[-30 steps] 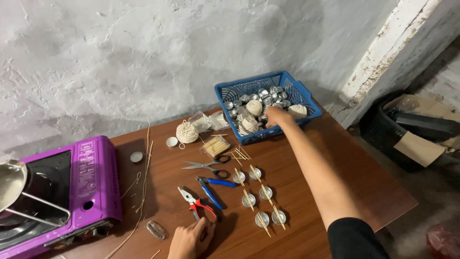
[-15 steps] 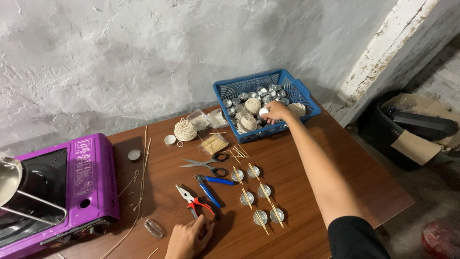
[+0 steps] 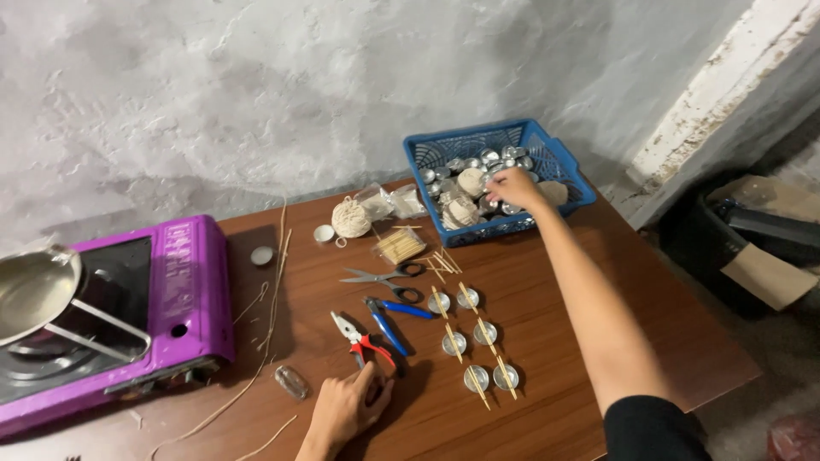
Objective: Assembling candle wicks into metal bases using pliers and manual threading on a workshop table.
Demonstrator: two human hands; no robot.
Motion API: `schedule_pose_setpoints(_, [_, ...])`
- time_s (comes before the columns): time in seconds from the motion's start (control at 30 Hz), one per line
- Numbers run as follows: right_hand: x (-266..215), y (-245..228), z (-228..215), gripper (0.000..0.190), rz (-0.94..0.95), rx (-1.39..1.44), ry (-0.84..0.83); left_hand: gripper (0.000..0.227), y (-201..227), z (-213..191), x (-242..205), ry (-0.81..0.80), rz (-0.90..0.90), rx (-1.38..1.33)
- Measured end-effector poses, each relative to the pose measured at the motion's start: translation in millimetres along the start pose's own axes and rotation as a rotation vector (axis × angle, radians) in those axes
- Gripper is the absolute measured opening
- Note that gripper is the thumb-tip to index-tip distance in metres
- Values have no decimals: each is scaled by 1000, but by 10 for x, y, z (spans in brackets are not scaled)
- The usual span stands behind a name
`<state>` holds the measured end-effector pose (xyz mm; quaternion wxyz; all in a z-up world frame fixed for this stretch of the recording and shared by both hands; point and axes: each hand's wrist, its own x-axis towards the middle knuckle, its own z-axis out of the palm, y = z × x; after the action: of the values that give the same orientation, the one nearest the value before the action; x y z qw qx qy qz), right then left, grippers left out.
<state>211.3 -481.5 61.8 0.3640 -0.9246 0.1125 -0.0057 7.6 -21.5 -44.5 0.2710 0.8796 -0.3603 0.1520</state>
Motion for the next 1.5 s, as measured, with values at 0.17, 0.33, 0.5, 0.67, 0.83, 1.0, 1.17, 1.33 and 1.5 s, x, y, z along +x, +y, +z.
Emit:
schedule_pose_setpoints(0.17, [-518,-431,4,29,-370,-130,104,31,4,21,-37,37,-4,-5])
schedule_pose_setpoints(0.33, [-2049,-1285,451,9,-457,-185,-51,27,6,-41,-20,73,-6,28])
schedule_pose_setpoints(0.5, [-3126,-1025,1621,19,-871,-468,-9,18,-69,-366,-33,21,-21,-54])
schedule_pose_setpoints(0.67, [-3384,-900,2185,46,-856,-521,-97,19,-119,-1107,-198,-61,-289,83])
schedule_pose_setpoints(0.83, [-3448,-869,2493,54,-847,-518,-96,41,-412,-1095,-632,-329,-606,315])
schedule_pose_setpoints(1.0, [-3571,-1045,2387,61,-780,-459,-253,20,-647,-690,-922,-152,-467,416])
schedule_pose_setpoints(1.17, [-3458,-1143,2218,51,-701,-383,-242,21,-571,-684,-865,12,-285,547])
schedule_pose_setpoints(1.33, [-2676,-592,2400,25,-655,-574,125,14,-191,-987,-491,-85,-491,217])
schedule_pose_setpoints(1.5, [-2003,-566,2201,24,-539,-573,157,10,-183,-771,-32,232,-430,-339])
